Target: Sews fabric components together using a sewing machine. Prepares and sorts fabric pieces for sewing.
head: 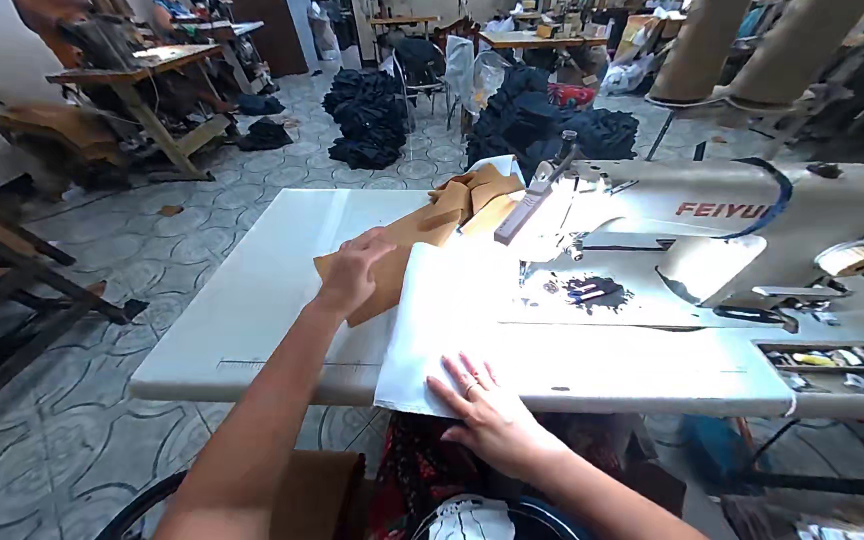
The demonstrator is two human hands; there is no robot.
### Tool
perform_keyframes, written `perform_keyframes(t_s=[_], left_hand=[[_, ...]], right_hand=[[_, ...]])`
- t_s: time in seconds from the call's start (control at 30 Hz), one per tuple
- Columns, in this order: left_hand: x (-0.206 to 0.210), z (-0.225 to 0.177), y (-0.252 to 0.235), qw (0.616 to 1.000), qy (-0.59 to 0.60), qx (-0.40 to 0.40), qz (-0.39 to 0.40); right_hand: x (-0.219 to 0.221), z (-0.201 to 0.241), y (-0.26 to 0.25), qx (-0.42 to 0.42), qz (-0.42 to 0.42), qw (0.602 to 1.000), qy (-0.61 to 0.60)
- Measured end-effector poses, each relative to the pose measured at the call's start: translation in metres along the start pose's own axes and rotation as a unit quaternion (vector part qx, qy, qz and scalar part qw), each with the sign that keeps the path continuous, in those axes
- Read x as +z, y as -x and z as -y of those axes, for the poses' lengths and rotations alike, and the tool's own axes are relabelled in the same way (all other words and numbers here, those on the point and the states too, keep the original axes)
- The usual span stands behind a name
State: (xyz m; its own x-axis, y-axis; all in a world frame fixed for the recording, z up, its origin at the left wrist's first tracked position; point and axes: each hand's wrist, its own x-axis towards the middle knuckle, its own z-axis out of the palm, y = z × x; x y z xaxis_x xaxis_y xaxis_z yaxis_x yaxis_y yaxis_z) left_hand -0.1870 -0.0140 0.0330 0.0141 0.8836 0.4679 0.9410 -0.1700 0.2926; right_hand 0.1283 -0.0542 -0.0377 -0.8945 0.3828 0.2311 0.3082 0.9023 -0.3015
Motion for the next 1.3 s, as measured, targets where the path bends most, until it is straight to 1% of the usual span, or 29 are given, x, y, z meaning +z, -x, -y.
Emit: perform_keyframes(t_s=[0.07, 0.1, 0.13, 0.17, 0.23, 0.27, 0.33, 0.37, 0.4, 0.5, 0.53, 0.57, 0.63, 0.7, 0.73, 0.77, 0.8, 0.83, 0.9, 0.93, 0.97, 1.0, 1.03, 1.07, 1.1, 1.13, 1.17, 1.23, 1.3], left_hand=[[-0.032, -0.026, 0.043, 1.0, 0.021, -0.008, -0.019], [-0.048, -0.034, 0.072, 0.999, 0.045, -0.015, 0.001], [-0.063, -0.038, 0.105, 0.995, 0.084, -0.03, 0.05], [-0.075, -0.037, 0.14, 0.982, 0.132, -0.056, 0.126], [-0.085, -0.028, 0.194, 0.927, 0.205, -0.121, 0.289], [-0.081, -0.024, 0.21, 0.897, 0.213, -0.176, 0.346], [-0.054, -0.014, 0.225, 0.835, 0.171, -0.329, 0.406], [-0.034, -0.007, 0.229, 0.81, 0.139, -0.394, 0.411], [-0.011, 0.004, 0.232, 0.792, 0.113, -0.438, 0.41], [0.06, 0.044, 0.247, 0.824, 0.074, -0.42, 0.374], [0.081, 0.053, 0.249, 0.824, 0.05, -0.417, 0.38], [0.095, 0.054, 0.248, 0.808, 0.012, -0.427, 0.405], [0.109, 0.04, 0.244, 0.758, -0.07, -0.453, 0.463], [0.123, 0.031, 0.251, 0.725, -0.122, -0.461, 0.496], [0.127, 0.031, 0.254, 0.72, -0.127, -0.465, 0.499], [0.126, 0.034, 0.258, 0.726, -0.118, -0.468, 0.489], [0.124, 0.037, 0.264, 0.743, -0.098, -0.474, 0.463], [0.123, 0.044, 0.275, 0.774, -0.068, -0.478, 0.41], [0.122, 0.056, 0.298, 0.845, 0.017, -0.474, 0.248], [0.118, 0.055, 0.304, 0.866, 0.059, -0.471, 0.159], [0.112, 0.051, 0.309, 0.872, 0.096, -0.474, 0.073], [0.108, 0.044, 0.315, 0.866, 0.131, -0.483, -0.014], [0.103, 0.035, 0.32, 0.846, 0.165, -0.496, -0.106], [0.096, 0.023, 0.324, 0.809, 0.197, -0.518, -0.193], [0.09, 0.014, 0.324, 0.766, 0.207, -0.539, -0.282], [0.078, 0.005, 0.318, 0.729, 0.206, -0.553, -0.347], [0.059, -0.004, 0.307, 0.716, 0.209, -0.548, -0.379], [0.016, -0.02, 0.27, 0.722, 0.242, -0.492, -0.421], [-0.02, -0.046, 0.22, 0.744, 0.25, -0.433, -0.443]], right_hand=[[0.002, 0.0, 0.001, -0.003, -0.035, 0.999, -0.011], [0.002, 0.0, 0.002, -0.007, -0.058, 0.998, -0.019], [0.002, -0.001, 0.003, -0.011, -0.086, 0.996, -0.026], [0.001, -0.002, 0.005, -0.011, -0.112, 0.993, -0.034], [-0.001, -0.005, 0.011, -0.002, -0.155, 0.986, -0.06], [-0.003, -0.007, 0.014, 0.005, -0.166, 0.984, -0.071], [-0.006, -0.01, 0.019, 0.009, -0.173, 0.982, -0.076], [-0.009, -0.01, 0.02, 0.005, -0.169, 0.983, -0.072], [-0.011, -0.01, 0.021, -0.001, -0.163, 0.984, -0.072], [-0.016, -0.005, 0.022, -0.019, -0.161, 0.985, -0.061], [-0.017, -0.001, 0.024, -0.019, -0.164, 0.985, -0.054], [-0.019, 0.003, 0.026, -0.016, -0.164, 0.985, -0.048], [-0.023, 0.008, 0.032, -0.009, -0.162, 0.986, -0.041], [-0.027, 0.008, 0.039, -0.003, -0.157, 0.987, -0.035], [-0.028, 0.007, 0.042, -0.001, -0.155, 0.987, -0.034], [-0.029, 0.005, 0.044, -0.001, -0.156, 0.987, -0.033], [-0.029, 0.004, 0.045, -0.003, -0.16, 0.987, -0.035], [-0.028, 0.003, 0.045, -0.008, -0.166, 0.985, -0.039], [-0.023, 0.003, 0.041, -0.032, -0.189, 0.98, -0.054], [-0.019, 0.005, 0.038, -0.05, -0.203, 0.976, -0.066], [-0.015, 0.009, 0.034, -0.068, -0.218, 0.97, -0.082], [-0.008, 0.015, 0.03, -0.087, -0.231, 0.964, -0.103], [-0.001, 0.022, 0.028, -0.106, -0.236, 0.957, -0.129], [0.007, 0.031, 0.026, -0.125, -0.227, 0.953, -0.16], [0.017, 0.041, 0.025, -0.142, -0.204, 0.949, -0.194], [0.027, 0.05, 0.023, -0.157, -0.162, 0.947, -0.227], [0.036, 0.058, 0.019, -0.168, -0.096, 0.947, -0.257], [0.051, 0.073, 0.006, -0.165, 0.059, 0.93, -0.322], [0.063, 0.091, -0.011, -0.141, 0.154, 0.893, -0.398]])
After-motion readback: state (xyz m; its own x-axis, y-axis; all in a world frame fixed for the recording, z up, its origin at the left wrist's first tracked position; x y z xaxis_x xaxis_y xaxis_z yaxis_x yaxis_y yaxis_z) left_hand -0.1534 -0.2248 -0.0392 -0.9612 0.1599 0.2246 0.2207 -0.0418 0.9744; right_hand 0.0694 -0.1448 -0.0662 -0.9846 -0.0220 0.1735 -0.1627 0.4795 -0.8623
